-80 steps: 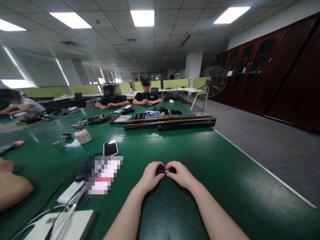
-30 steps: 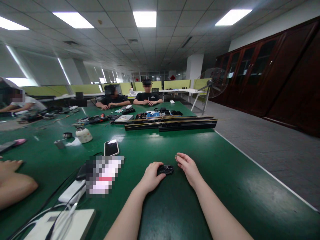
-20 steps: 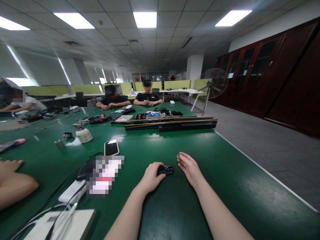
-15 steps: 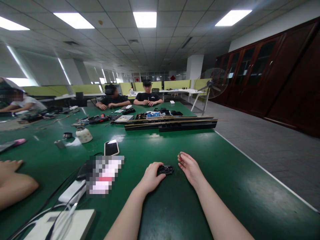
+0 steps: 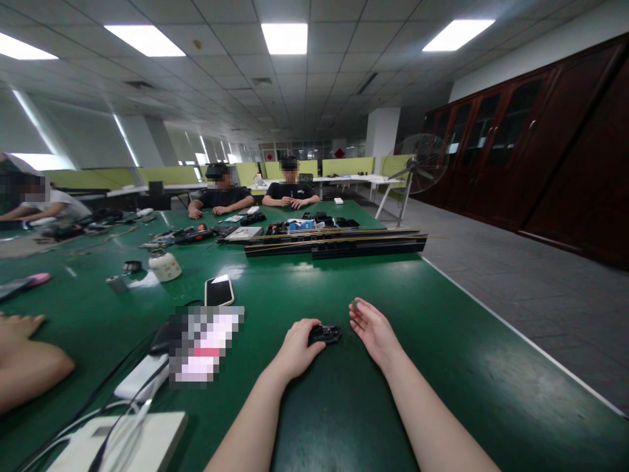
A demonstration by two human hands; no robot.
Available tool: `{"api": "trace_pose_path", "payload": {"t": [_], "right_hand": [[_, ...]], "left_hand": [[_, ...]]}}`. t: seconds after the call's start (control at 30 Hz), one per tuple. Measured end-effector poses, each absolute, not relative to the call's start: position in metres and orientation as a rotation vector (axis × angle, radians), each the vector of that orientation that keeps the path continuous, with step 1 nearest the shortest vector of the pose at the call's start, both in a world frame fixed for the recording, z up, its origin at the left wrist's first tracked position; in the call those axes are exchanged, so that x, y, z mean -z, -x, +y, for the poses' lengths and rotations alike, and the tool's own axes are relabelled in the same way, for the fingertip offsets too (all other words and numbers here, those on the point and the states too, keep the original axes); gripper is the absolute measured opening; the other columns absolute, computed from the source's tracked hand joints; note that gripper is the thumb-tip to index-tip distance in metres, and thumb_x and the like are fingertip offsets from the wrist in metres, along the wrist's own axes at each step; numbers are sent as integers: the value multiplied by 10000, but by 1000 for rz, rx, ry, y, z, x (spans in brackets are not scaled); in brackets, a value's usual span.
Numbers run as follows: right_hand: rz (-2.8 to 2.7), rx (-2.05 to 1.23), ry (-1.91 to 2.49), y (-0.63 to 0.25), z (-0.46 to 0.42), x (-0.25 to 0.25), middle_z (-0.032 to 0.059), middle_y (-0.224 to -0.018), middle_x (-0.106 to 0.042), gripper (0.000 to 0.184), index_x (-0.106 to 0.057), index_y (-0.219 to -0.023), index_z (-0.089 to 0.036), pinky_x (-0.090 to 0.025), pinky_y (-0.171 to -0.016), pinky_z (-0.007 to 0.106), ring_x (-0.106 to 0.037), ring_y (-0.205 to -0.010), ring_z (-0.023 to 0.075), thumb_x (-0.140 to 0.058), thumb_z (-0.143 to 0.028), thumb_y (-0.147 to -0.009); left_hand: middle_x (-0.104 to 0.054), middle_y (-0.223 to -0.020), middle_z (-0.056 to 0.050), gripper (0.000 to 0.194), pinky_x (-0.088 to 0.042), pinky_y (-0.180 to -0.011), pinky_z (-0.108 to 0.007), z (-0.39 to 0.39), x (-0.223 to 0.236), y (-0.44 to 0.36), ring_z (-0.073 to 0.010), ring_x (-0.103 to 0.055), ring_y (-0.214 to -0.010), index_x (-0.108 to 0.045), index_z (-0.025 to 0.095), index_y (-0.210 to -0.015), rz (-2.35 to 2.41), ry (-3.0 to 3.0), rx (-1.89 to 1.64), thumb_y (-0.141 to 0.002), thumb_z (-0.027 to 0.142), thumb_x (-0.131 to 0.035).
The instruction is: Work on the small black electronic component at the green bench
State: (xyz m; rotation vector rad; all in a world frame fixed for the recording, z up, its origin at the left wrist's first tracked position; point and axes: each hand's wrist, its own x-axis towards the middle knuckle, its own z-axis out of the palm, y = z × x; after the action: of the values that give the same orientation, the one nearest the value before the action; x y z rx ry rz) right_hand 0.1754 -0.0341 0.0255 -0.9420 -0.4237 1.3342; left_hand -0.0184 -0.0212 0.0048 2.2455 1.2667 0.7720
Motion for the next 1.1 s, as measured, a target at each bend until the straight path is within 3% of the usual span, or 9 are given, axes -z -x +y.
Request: {"api": "trace_pose_path", "payload": {"t": [0.33, 0.53, 0.73, 0.83, 0.93, 1.1], "right_hand": [[-527, -1300, 987, -175, -35, -25, 9, -795, -721, 248, -639, -818, -244, -481, -630, 267, -646, -734, 165, -740, -306, -600], [-693, -1247, 1040, -174, -34, -22, 33, -891, -720, 346, -648, -882, -237, -489, -649, 271, -650, -784, 171, -751, -394, -591], [-1000, -1127, 1113, -166, -36, -19, 57, -972, -706, 385, -643, -960, -218, -477, -762, 317, -636, -902, 196, -686, -450, -656], [-1215, -1036, 1146, -163, -38, -18, 51, -936, -707, 326, -663, -933, -220, -452, -838, 360, -629, -900, 206, -673, -415, -672], [-1461, -935, 1182, -161, -41, -18, 30, -903, -703, 189, -702, -805, -252, -398, -916, 394, -599, -940, 225, -723, -270, -617], [-1745, -776, 1243, -159, -45, -18, 18, -966, -685, 238, -707, -780, -293, -348, -960, 418, -557, -1003, 237, -684, -120, -618]], "left_hand": [[-605, -1081, -67, 390, -406, -903, -362, -22, -6, 19, -241, -532, -1019, -556, 189, -1093, 1262, -2237, -774, -713, 155, -640], [-604, -1081, -68, 392, -404, -905, -355, -22, -6, 19, -238, -531, -1021, -556, 182, -1091, 1264, -2233, -774, -711, 146, -645], [-603, -1083, -72, 403, -402, -907, -355, -23, -7, 18, -243, -529, -1028, -558, 181, -1092, 1272, -2229, -760, -704, 144, -659], [-602, -1083, -68, 402, -401, -907, -356, -23, -8, 19, -242, -526, -1029, -555, 186, -1095, 1270, -2228, -758, -709, 145, -657], [-603, -1075, -63, 378, -403, -902, -359, -22, -7, 19, -242, -528, -1023, -560, 196, -1078, 1267, -2228, -760, -715, 148, -651], [-603, -1064, -69, 358, -412, -888, -353, -20, -5, 19, -234, -538, -1001, -559, 188, -1071, 1266, -2220, -777, -725, 143, -641]]}}
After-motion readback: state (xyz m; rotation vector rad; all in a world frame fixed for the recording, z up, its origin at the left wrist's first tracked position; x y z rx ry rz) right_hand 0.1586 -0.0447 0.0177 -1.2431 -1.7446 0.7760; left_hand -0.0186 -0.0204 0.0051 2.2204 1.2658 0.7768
